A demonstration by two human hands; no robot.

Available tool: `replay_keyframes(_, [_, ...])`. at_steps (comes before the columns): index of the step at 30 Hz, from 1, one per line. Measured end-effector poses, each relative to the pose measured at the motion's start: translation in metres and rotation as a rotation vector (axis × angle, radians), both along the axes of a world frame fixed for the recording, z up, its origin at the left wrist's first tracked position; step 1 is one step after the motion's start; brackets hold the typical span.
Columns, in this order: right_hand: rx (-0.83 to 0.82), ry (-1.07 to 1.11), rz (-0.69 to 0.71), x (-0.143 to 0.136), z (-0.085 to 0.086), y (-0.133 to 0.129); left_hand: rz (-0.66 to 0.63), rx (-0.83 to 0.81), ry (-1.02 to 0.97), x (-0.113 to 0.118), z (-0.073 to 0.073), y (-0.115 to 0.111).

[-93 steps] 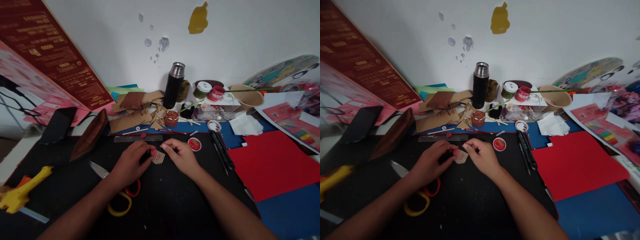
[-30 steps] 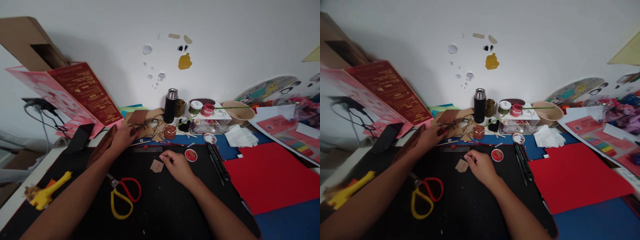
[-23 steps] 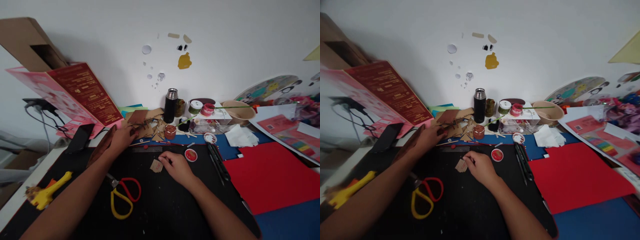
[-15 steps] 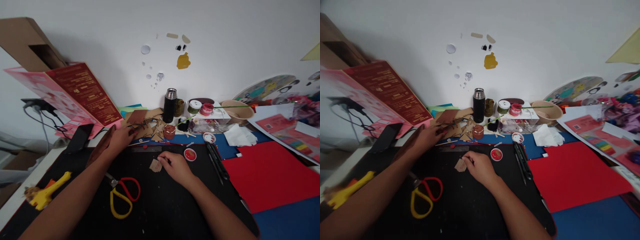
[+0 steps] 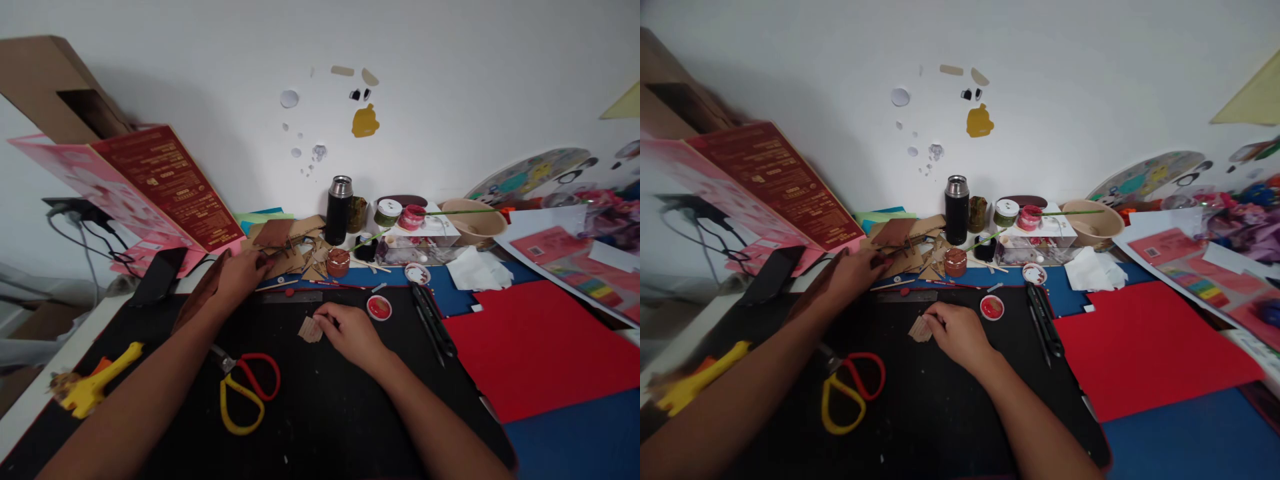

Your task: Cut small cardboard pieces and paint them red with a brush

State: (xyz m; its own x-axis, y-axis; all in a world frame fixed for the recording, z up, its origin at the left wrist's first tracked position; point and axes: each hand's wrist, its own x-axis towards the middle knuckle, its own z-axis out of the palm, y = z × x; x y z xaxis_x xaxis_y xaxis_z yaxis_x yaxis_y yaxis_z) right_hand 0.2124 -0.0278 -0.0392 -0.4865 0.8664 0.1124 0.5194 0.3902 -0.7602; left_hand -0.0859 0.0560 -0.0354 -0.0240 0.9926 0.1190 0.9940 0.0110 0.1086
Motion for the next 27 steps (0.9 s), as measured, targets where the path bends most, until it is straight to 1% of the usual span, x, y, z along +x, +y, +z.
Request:
replay_keyframes(7, [0.005, -0.015, 0.005, 0.000, 0.001, 0.000, 0.033, 0.005, 0.046, 0.001, 0.005, -0.002])
replay_keyframes(13, [0.003, -0.019, 0.008, 0.000, 0.000, 0.000, 0.026, 0.013, 0.072, 0.004, 0.009, -0.006])
replay_keyframes(17, [0.011, -0.017, 0.009, -0.001, 0.000, 0.000, 0.015, 0.030, 0.082, 0.008, 0.016, -0.010])
replay_keyframes(22, [0.017, 0.000, 0.014, 0.000, 0.000, -0.001, -0.040, 0.080, 0.064, 0.015, 0.026, -0.017])
replay_keyframes(24, [0.021, 0.000, 0.017, 0.000, 0.001, -0.001, -0.045, 0.092, 0.073, 0.017, 0.029, -0.020])
replay_keyframes(27, [0.016, -0.014, 0.014, 0.000, 0.001, -0.001, -0.020, 0.092, 0.074, 0.016, 0.029, -0.024])
